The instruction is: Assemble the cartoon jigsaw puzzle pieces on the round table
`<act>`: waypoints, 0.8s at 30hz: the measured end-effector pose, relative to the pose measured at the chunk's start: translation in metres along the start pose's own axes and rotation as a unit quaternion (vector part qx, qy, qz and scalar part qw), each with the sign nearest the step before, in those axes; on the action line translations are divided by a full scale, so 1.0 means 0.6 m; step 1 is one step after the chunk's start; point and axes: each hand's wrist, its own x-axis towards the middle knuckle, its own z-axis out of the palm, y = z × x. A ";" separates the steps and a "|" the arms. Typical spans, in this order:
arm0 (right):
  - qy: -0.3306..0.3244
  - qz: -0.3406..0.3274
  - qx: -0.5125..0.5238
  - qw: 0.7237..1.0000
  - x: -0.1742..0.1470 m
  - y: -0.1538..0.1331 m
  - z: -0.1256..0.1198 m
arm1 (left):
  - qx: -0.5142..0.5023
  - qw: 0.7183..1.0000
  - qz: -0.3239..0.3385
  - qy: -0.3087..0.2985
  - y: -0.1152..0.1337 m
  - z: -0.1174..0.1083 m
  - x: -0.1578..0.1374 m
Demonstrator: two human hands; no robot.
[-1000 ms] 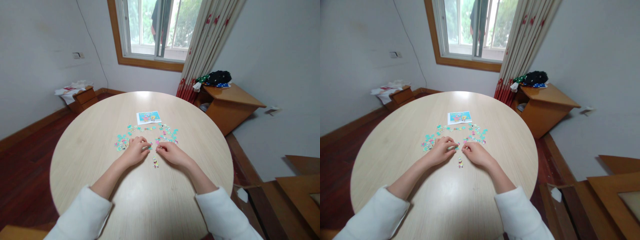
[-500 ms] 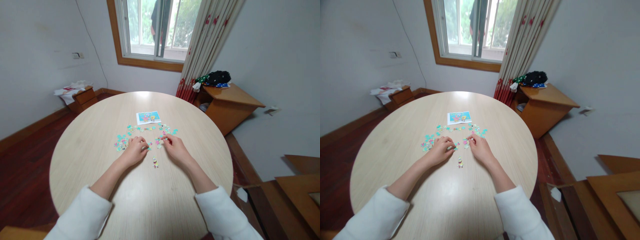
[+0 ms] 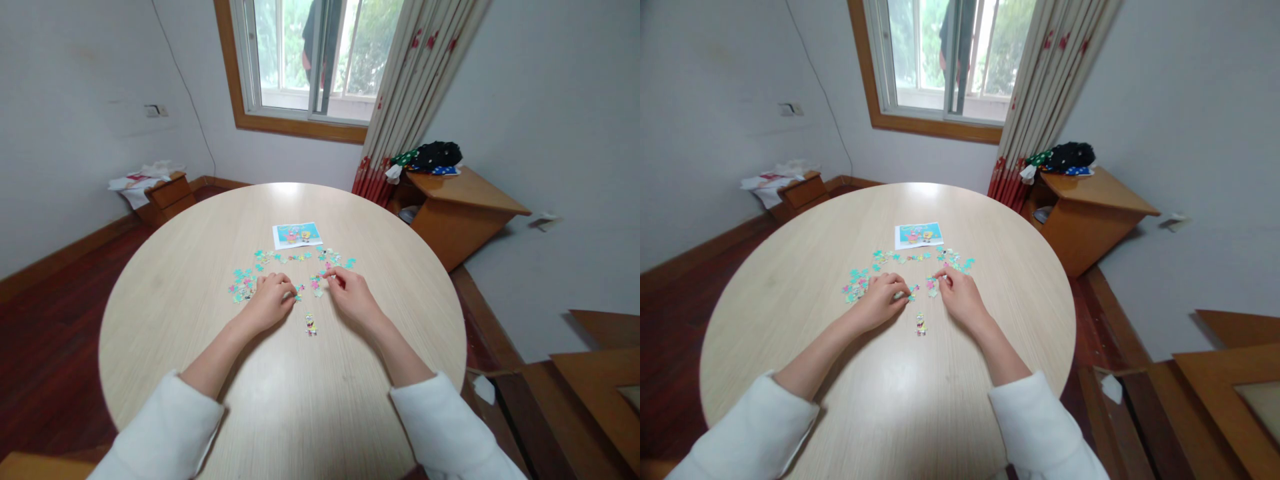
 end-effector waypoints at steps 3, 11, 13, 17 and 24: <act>0.001 0.000 0.006 1.000 0.000 0.000 0.000 | -0.010 1.000 -0.002 0.015 -0.001 0.001 0.000; -0.004 0.001 0.012 1.000 -0.001 0.001 0.003 | -0.015 1.000 -0.008 0.021 -0.004 0.002 0.001; -0.007 0.001 0.014 1.000 -0.001 0.000 0.003 | -0.016 1.000 -0.005 0.021 -0.004 0.002 0.001; -0.008 -0.006 0.016 1.000 -0.002 -0.001 0.002 | -0.014 1.000 0.000 0.017 -0.004 0.002 0.001; -0.017 -0.018 -0.012 1.000 0.006 0.009 0.013 | -0.025 0.999 0.025 0.018 -0.002 0.002 0.002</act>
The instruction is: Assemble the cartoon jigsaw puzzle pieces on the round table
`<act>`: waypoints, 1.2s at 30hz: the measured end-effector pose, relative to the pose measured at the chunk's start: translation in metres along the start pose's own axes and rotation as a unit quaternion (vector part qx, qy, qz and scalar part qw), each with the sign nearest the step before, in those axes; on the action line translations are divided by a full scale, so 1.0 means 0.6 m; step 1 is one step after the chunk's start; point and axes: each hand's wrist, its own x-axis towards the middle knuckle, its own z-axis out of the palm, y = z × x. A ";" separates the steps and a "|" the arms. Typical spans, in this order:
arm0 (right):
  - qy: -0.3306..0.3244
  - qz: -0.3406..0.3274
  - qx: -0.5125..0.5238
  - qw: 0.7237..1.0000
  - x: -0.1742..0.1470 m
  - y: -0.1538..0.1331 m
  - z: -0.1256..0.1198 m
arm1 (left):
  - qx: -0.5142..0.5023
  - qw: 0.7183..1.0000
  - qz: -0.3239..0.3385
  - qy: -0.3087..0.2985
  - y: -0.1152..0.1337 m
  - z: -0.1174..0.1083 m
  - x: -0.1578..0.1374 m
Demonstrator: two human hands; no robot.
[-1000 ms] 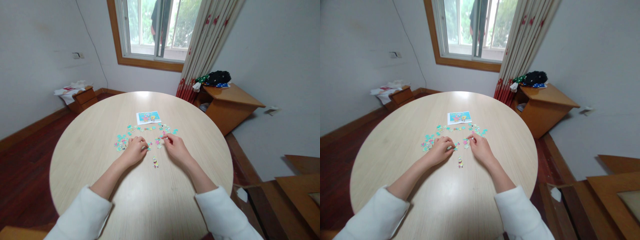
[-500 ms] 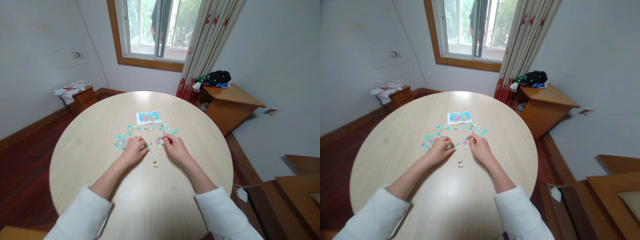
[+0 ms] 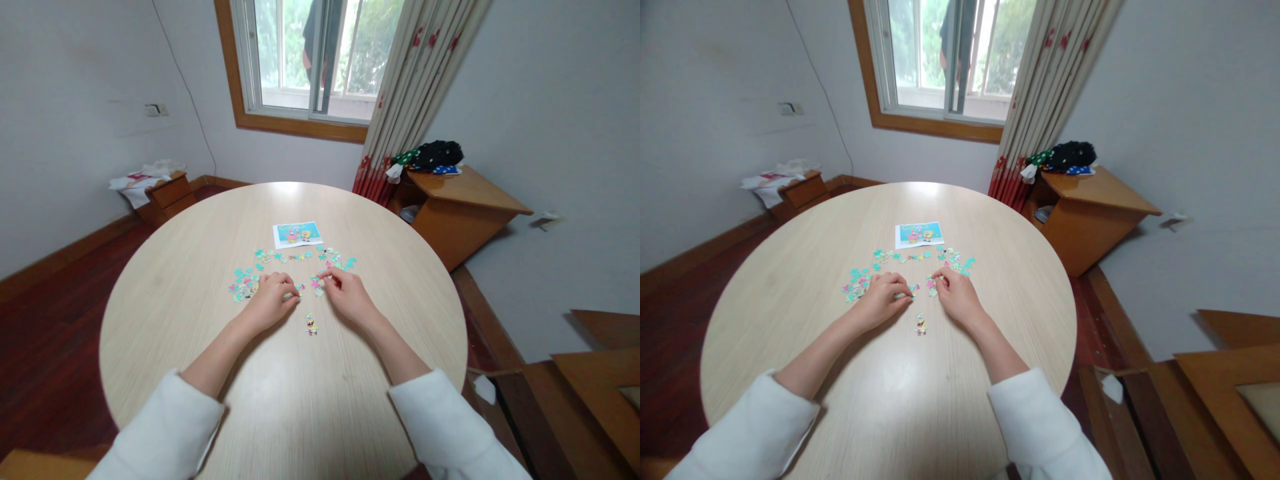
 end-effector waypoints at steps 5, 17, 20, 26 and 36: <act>0.055 -0.055 -0.077 0.994 0.039 0.032 0.024 | 0.000 1.000 -0.019 0.010 0.004 -0.006 0.003; 0.038 -0.095 -0.189 0.977 0.120 0.032 0.060 | 0.010 0.999 0.028 -0.031 0.002 -0.001 0.000; 0.007 -0.104 -0.195 0.975 0.124 0.031 0.063 | 0.024 0.998 0.028 -0.040 0.001 -0.002 0.000; 0.008 -0.077 -0.168 0.983 0.129 0.037 0.065 | 0.045 0.998 0.012 -0.039 -0.001 -0.003 0.001; 0.013 -0.053 -0.169 0.984 0.130 0.035 0.067 | 0.053 0.998 -0.023 -0.019 -0.002 -0.004 0.003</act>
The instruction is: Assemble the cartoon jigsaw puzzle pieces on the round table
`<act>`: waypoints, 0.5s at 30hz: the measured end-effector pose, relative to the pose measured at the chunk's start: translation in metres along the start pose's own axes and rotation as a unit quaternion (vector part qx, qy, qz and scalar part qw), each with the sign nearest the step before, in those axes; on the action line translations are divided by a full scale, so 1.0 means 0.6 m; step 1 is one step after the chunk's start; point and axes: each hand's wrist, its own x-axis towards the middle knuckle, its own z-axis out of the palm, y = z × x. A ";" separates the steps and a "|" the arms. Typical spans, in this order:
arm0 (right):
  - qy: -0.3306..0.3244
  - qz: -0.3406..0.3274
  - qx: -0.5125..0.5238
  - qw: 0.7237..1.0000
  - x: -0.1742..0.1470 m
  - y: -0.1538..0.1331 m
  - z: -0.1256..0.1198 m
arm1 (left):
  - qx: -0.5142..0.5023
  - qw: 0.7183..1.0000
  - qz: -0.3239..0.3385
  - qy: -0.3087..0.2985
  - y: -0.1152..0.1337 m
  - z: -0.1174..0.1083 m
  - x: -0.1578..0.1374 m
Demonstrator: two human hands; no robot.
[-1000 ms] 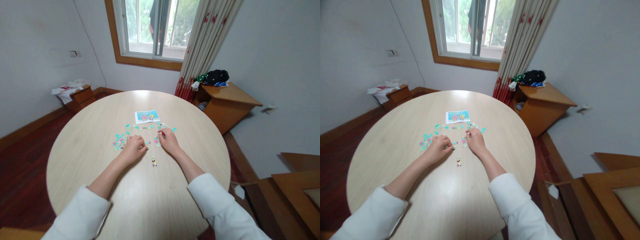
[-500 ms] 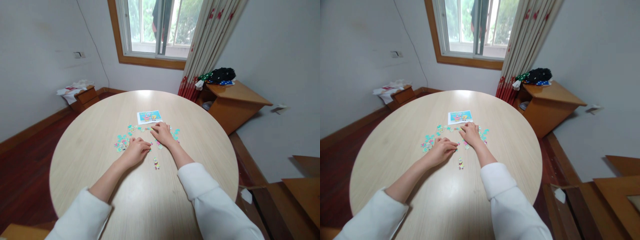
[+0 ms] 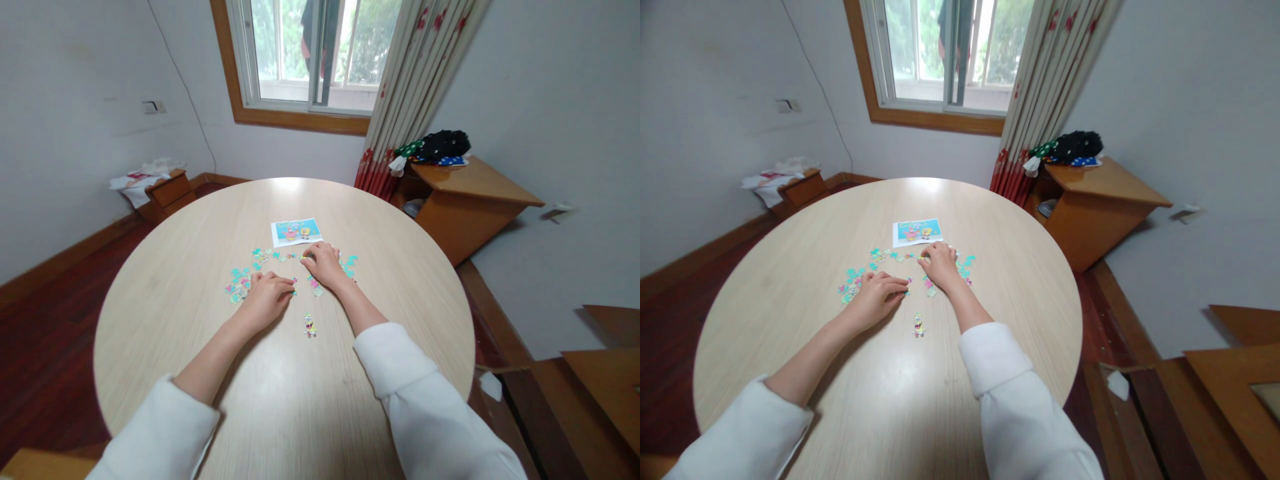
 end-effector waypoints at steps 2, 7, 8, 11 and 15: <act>0.002 -0.004 -0.005 1.000 0.000 -0.001 -0.001 | -0.002 1.000 -0.003 0.000 0.001 -0.001 0.000; 0.018 -0.017 -0.029 0.999 0.000 0.000 0.000 | -0.007 1.000 -0.005 0.001 0.003 -0.001 0.000; 0.022 -0.019 -0.034 0.999 0.001 0.000 0.001 | -0.009 1.000 -0.005 0.003 0.002 -0.001 0.000; 0.041 -0.028 -0.037 0.998 0.002 0.002 0.000 | -0.016 1.000 -0.007 0.012 0.000 0.002 -0.001; 0.072 -0.025 0.005 0.997 0.004 0.006 -0.005 | -0.021 0.999 -0.012 0.027 -0.004 0.004 -0.002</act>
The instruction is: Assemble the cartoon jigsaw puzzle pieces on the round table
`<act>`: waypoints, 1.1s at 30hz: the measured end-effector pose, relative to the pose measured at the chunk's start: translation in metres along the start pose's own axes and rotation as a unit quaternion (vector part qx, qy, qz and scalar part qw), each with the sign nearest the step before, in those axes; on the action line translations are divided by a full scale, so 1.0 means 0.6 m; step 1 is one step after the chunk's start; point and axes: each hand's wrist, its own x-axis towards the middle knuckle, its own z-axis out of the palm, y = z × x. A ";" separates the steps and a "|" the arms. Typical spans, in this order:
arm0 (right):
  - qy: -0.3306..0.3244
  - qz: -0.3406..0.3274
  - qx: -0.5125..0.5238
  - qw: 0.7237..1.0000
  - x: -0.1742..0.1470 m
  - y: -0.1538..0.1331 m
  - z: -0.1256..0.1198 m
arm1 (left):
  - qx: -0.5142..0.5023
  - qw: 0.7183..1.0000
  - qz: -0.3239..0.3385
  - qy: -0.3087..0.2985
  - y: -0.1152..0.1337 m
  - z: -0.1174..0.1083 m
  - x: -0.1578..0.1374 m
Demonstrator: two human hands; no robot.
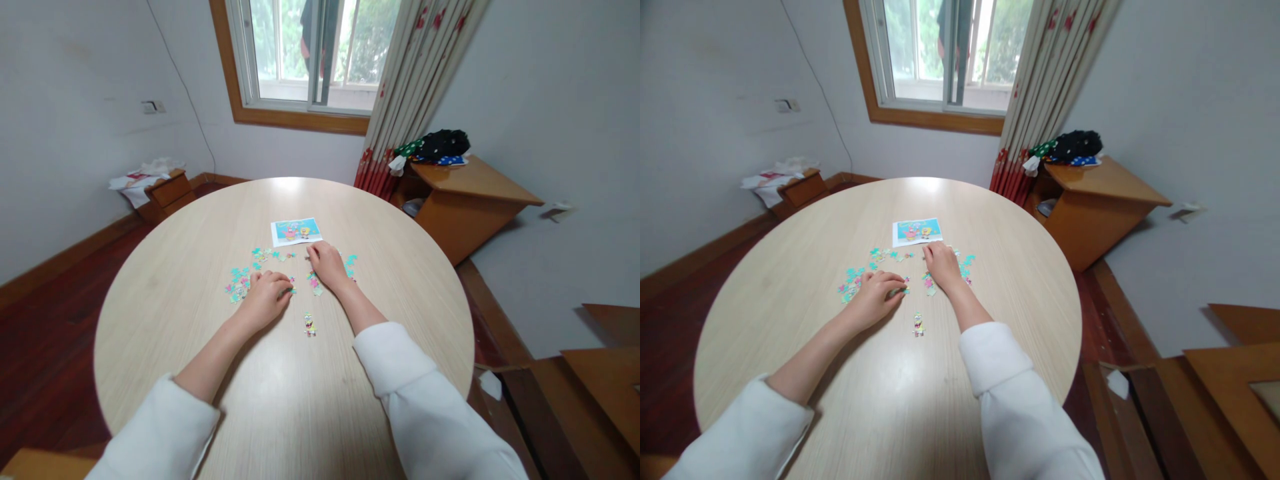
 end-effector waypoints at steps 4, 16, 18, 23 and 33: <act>0.024 -0.017 0.058 0.998 -0.006 -0.014 -0.002 | -0.039 0.999 -0.012 0.033 -0.007 0.004 0.004; -0.042 -0.113 0.135 0.984 -0.037 -0.091 0.009 | -0.263 0.943 -0.152 0.137 -0.018 0.005 0.019; -0.047 -0.111 0.187 0.975 -0.037 -0.088 0.009 | -0.267 0.938 -0.162 0.150 -0.017 0.003 0.019; -0.059 -0.122 0.271 0.953 -0.038 -0.084 0.010 | -0.279 0.931 -0.166 0.165 -0.018 0.001 0.019; -0.053 -0.104 0.261 0.958 -0.039 -0.088 0.004 | -0.258 0.938 -0.161 0.164 -0.019 -0.002 0.019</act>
